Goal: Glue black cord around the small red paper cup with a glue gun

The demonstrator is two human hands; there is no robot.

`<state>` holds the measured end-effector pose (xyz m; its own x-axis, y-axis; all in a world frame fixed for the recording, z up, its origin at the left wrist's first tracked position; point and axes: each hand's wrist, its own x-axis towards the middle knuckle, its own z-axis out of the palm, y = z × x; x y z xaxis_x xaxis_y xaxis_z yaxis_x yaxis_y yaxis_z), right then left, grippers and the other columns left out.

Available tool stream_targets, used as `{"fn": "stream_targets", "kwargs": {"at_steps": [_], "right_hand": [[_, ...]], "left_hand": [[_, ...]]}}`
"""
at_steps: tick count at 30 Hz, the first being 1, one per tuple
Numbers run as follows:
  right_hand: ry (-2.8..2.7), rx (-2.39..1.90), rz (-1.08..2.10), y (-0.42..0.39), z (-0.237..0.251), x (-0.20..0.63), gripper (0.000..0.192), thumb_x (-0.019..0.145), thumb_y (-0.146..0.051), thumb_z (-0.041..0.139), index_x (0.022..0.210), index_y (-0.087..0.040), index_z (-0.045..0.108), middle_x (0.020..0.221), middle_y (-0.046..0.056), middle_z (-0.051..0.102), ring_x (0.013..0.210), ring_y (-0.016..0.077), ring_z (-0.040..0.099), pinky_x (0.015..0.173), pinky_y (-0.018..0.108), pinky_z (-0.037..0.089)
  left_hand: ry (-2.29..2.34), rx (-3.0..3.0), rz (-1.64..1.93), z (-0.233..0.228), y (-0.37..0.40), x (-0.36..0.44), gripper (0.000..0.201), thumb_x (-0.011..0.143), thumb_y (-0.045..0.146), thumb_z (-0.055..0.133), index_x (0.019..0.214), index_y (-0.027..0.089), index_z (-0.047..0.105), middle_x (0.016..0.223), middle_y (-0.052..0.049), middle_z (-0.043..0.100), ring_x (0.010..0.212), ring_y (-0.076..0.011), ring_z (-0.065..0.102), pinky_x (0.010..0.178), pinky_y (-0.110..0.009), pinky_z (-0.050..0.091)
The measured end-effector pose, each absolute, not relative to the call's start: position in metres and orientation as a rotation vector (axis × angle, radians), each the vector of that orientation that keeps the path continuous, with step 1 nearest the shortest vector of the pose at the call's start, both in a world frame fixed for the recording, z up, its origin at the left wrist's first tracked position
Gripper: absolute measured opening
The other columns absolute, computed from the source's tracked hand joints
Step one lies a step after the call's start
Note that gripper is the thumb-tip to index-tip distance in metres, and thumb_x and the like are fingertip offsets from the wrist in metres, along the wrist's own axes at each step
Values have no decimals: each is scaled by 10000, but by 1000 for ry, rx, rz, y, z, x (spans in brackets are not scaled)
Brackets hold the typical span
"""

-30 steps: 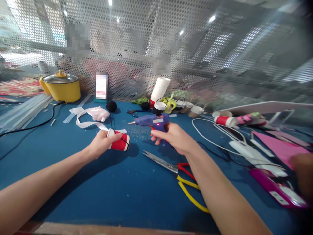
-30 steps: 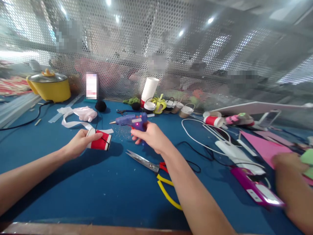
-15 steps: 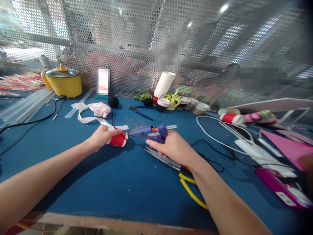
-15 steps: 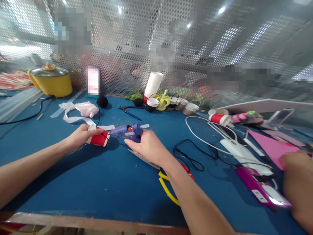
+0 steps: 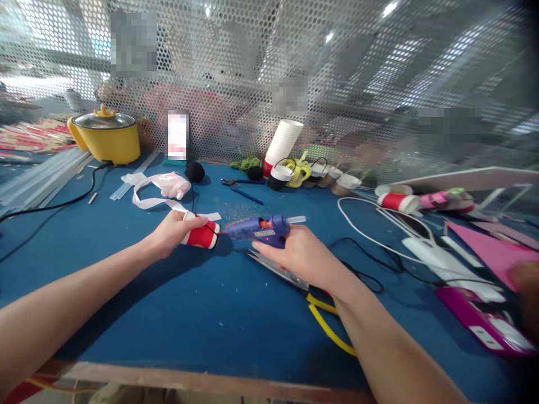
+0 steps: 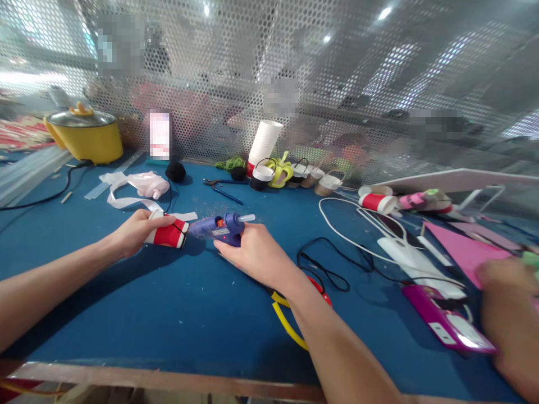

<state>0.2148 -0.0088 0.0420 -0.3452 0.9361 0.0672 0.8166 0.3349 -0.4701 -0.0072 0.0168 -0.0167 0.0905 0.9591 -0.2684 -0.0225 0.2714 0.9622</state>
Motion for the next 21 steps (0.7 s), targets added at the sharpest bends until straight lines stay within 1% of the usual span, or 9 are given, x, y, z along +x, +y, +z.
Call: {"fn": "stream_targets", "kwargs": {"at_steps": [3,5,9,12,15,17,21], "right_hand": [[-2259,-1556,450,-10,43,214,263,744,-322,551,513,-211,493,473,-12,565,555,160,576,525,246,404],[-2254,-1551,430,-11,44,214,247,741,-321,552,525,-211,504,499,-5,581,571,165,582,523,247,404],[-2278,-1531,446,-11,45,215,212,743,-325,546,563,-212,538,497,-14,574,549,161,571,512,247,404],[-2270,-1528,396,-11,44,216,204,745,-313,537,570,-211,560,489,-12,568,541,160,560,509,249,401],[-2273,-1519,369,-12,44,216,197,742,-312,537,580,-208,580,493,-13,573,528,155,549,508,248,401],[-2291,-1507,392,-13,44,217,190,740,-320,541,595,-207,590,492,-22,571,513,147,540,509,244,402],[-2284,-1510,405,-14,46,217,182,737,-310,548,592,-205,580,489,-23,567,524,149,548,513,242,403]], "left_hand": [[1234,1017,994,-19,18,-8,252,611,367,692,591,119,658,542,-37,651,481,-123,552,479,-218,383],[1217,1014,1002,-19,17,-8,253,598,364,703,578,116,656,539,-36,652,476,-116,549,474,-211,380],[1158,1024,1019,-16,16,-5,225,598,351,709,585,129,669,574,-28,675,497,-106,559,495,-202,395],[1149,1055,1059,-15,15,-4,223,601,359,709,585,139,675,582,-23,681,510,-108,566,507,-204,406],[1155,1102,1072,-17,15,-5,239,597,382,713,596,144,686,593,-30,690,528,-125,584,519,-215,426],[1136,1124,1070,-17,15,-6,252,600,398,712,623,148,699,626,-40,704,570,-143,609,555,-227,453],[1137,1169,1082,-17,14,-7,253,612,406,704,631,153,707,639,-45,713,603,-158,627,583,-232,472]]}}
